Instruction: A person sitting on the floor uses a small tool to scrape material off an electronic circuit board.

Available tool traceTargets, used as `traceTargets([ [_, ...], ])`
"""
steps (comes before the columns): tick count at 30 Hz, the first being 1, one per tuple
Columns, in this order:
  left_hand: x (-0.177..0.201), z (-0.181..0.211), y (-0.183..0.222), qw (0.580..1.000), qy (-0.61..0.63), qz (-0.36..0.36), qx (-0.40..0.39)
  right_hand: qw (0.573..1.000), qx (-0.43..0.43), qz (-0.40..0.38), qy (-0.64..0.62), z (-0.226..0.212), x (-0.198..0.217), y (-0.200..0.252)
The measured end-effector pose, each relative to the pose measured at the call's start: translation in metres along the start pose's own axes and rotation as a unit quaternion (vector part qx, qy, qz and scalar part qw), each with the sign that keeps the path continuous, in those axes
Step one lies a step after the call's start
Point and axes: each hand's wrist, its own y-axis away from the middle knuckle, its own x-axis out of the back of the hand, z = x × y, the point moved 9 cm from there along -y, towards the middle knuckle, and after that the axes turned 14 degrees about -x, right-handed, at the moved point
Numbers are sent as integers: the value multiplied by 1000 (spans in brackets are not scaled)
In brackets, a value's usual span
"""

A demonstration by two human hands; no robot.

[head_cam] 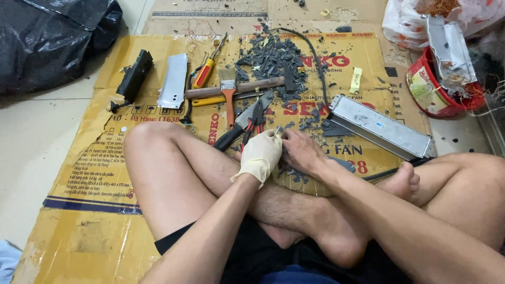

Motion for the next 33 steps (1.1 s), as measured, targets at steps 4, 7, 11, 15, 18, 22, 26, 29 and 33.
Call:
traceTargets([
  [4,-7,-1,-5,1000,9,6,-8,998,10,18,-64,2,2,-2],
  [7,-17,-12,-14,1000,2,-5,0,999,25,46,-16,3,7,3],
  [11,-15,-9,-12,1000,20,-2,-15,998,-5,59,-11,6,-3,-3],
  [15,-14,-13,-17,1000,19,8,-14,997,4,71,-7,-5,11,0],
  [18,-14,-13,-17,1000,11,7,-7,998,9,61,0,-8,17,1],
  [22,-13,-10,-15,1000,11,8,-14,991,66,71,98,-15,21,4],
  [26,-11,-13,-15,1000,-2,13,-6,993,48,37,101,-5,4,-5],
  [29,-4,-7,-9,1000,8,18,-15,995,20,43,83,9,-13,-15],
  [33,-7,-11,-11,1000,2,23,-17,992,10,45,118,-5,11,-11],
])
